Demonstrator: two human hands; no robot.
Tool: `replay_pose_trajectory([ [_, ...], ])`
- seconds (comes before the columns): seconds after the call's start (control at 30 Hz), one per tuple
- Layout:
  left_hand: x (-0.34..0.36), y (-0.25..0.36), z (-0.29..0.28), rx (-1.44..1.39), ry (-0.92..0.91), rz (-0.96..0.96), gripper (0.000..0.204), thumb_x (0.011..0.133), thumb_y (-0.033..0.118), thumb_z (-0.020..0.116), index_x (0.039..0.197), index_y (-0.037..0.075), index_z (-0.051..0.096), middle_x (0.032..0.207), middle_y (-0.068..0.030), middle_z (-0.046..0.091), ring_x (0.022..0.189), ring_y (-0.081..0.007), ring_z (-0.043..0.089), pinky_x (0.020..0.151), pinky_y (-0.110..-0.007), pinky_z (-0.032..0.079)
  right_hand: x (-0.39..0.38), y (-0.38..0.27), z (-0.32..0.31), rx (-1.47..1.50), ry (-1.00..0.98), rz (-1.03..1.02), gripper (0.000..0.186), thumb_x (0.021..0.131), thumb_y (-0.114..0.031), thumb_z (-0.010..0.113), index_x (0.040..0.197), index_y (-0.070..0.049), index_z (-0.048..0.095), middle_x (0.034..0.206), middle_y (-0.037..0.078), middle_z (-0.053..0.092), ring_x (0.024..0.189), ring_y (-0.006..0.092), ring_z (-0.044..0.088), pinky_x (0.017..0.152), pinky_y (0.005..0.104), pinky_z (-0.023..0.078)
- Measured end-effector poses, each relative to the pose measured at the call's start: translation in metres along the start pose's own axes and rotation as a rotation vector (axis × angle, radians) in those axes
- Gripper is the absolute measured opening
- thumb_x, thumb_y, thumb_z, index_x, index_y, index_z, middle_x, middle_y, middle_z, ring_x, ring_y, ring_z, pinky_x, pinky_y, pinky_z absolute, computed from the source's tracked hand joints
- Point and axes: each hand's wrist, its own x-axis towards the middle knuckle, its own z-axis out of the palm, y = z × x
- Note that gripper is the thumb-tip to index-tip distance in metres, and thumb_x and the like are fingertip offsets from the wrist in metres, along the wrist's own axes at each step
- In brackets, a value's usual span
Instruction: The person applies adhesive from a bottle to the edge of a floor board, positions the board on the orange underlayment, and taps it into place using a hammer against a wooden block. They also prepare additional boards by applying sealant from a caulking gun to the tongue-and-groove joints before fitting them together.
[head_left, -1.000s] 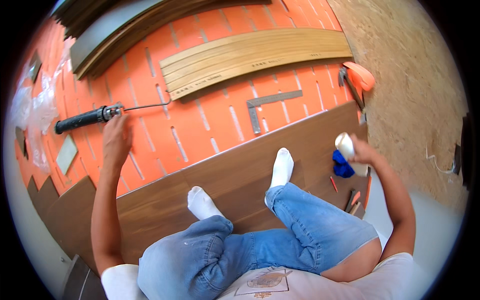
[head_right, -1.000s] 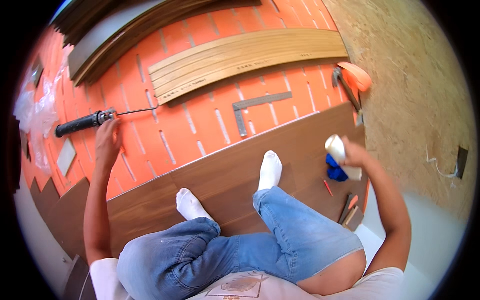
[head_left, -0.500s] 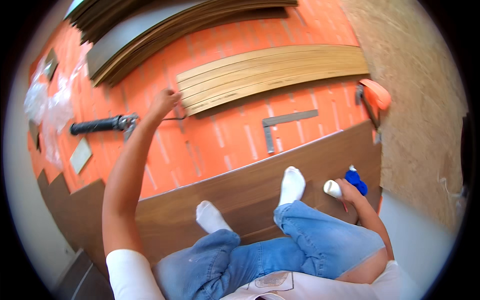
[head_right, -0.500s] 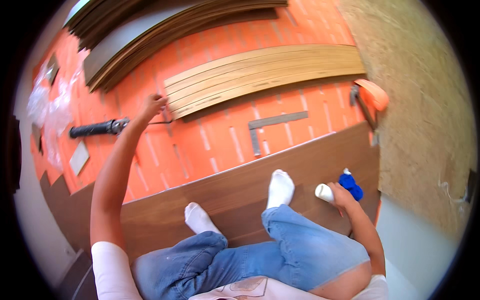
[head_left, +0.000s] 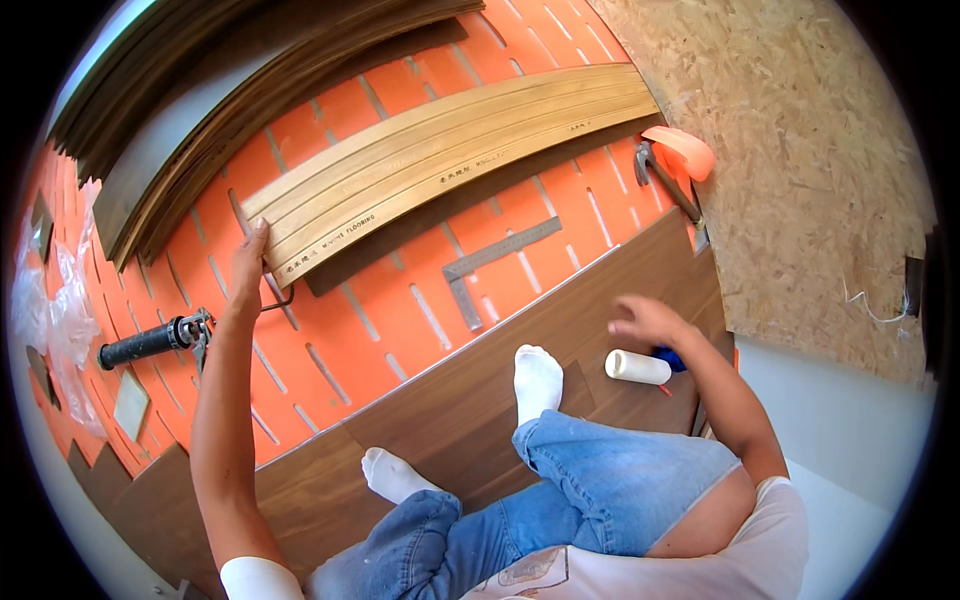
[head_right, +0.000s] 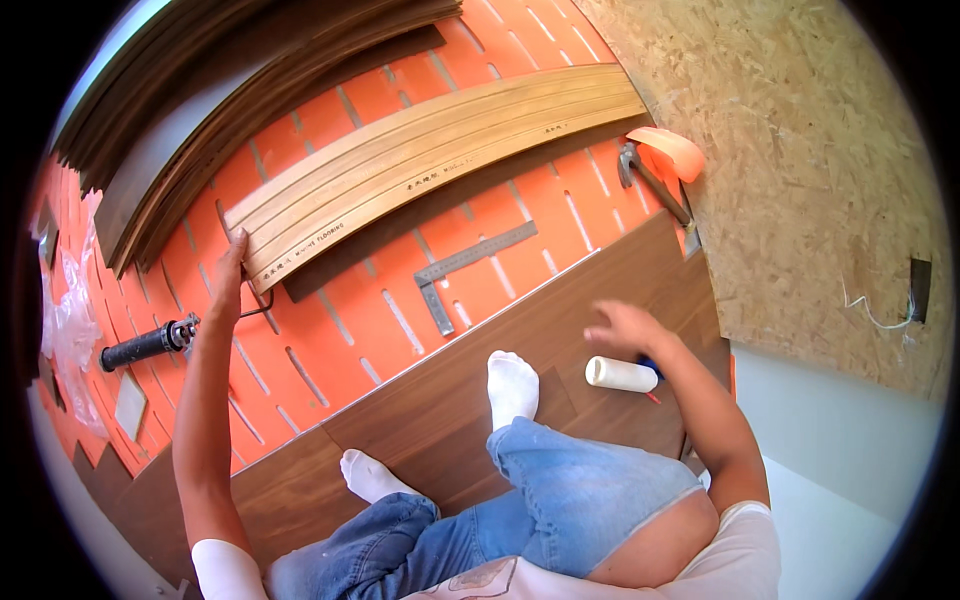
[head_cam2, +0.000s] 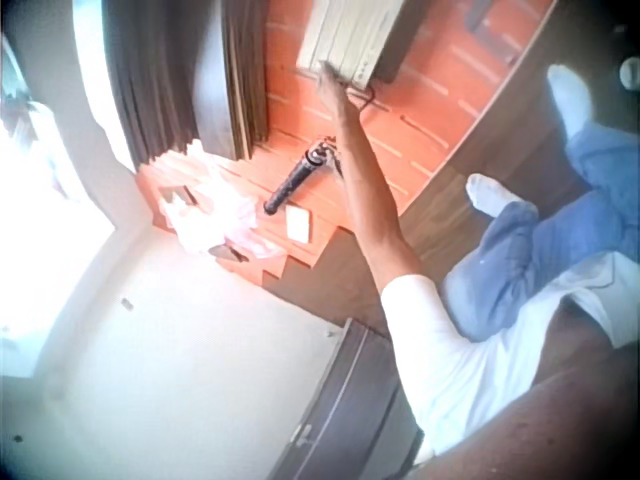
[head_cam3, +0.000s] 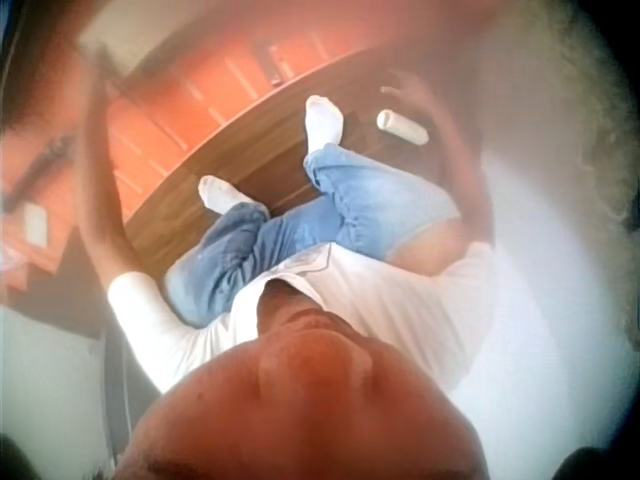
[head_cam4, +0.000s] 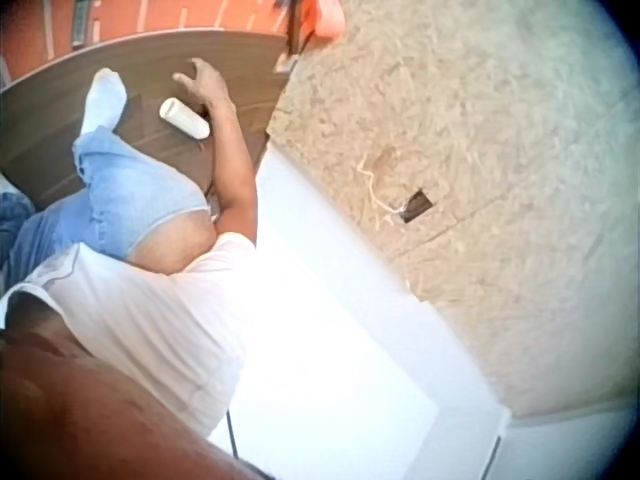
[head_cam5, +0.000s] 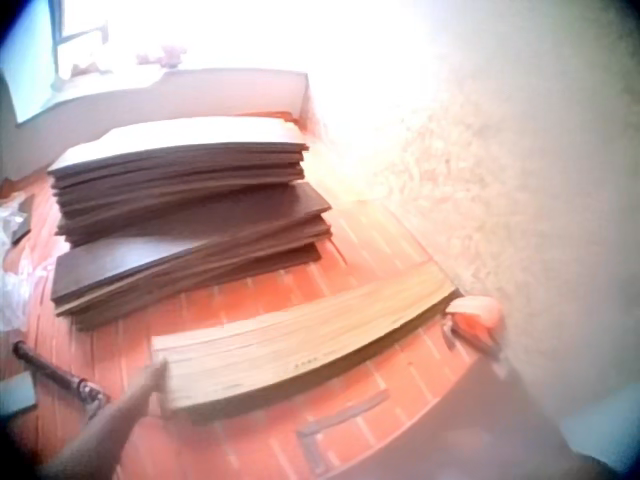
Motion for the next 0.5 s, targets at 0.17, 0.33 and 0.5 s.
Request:
replay_pose_trajectory([
  [0.17, -0.027, 0.016, -0.005, -0.322, -0.174, 0.063, 0.057, 0.099, 0.041, 0.063, 0.134, -0.002, 0.053, 0.116, -0.0074, 0.065, 0.107, -0.0147, 0.062, 0.094, -0.032, 0.049, 0.096, -0.025, -0.046, 0.219, 0.312, -0.078, 0.045, 0.096, -0.039, 0.066, 0.12, -0.001, 0.063, 0.094, 0.017, 0.071, 0.089, 0.0299, 0.07, 0.08, 0.0397, 0.054],
  [0.33, -0.079, 0.037, 0.006, -0.431, -0.297, 0.115, 0.062, 0.092, 0.019, 0.072, 0.143, -0.001, 0.044, 0.134, -0.0104, 0.059, 0.127, -0.0217, 0.056, 0.106, -0.041, 0.046, 0.191, -0.023, -0.091, 0.893, 0.427, -0.066, 0.031, 0.1, -0.028, 0.061, 0.114, -0.001, 0.065, 0.091, 0.007, 0.072, 0.079, 0.0167, 0.07, 0.071, 0.0335, 0.055],
  [0.5, -0.101, 0.039, 0.005, -0.452, -0.256, 0.157, 0.062, 0.09, 0.014, 0.073, 0.143, -0.001, 0.044, 0.136, -0.0108, 0.058, 0.13, -0.0221, 0.054, 0.109, -0.04, 0.043, 0.197, -0.084, -0.065, 0.122, 0.591, -0.323, 0.023, 0.092, -0.022, 0.068, 0.106, -0.004, 0.067, 0.095, 0.012, 0.069, 0.086, 0.0288, 0.068, 0.077, 0.0386, 0.056],
])
